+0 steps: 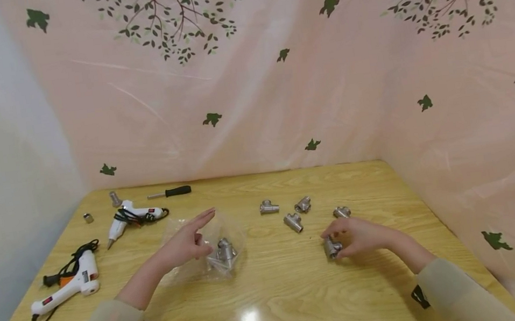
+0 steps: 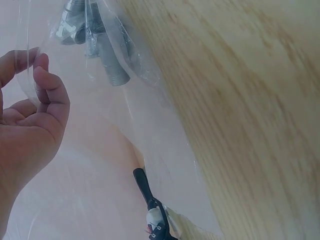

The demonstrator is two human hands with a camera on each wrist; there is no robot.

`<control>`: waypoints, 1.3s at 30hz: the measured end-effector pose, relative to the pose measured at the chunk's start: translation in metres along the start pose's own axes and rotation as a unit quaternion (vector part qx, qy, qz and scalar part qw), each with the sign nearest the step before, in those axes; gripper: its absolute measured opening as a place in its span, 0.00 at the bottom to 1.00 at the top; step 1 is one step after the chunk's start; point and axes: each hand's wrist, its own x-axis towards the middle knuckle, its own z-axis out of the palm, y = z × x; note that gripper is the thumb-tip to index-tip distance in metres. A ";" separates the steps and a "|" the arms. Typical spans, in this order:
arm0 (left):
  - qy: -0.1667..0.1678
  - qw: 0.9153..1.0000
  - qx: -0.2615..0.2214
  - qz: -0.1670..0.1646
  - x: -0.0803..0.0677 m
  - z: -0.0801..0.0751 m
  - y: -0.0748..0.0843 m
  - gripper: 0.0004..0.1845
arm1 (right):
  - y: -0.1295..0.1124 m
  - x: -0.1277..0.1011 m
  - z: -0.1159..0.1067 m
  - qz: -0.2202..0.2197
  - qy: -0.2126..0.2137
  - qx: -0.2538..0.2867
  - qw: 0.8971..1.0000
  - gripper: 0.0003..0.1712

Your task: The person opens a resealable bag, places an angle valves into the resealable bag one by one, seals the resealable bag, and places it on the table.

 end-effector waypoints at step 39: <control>0.005 1.000 0.003 0.002 0.002 0.001 -0.001 0.47 | -0.106 0.137 -0.030 -0.037 0.072 -0.019 0.997 0.33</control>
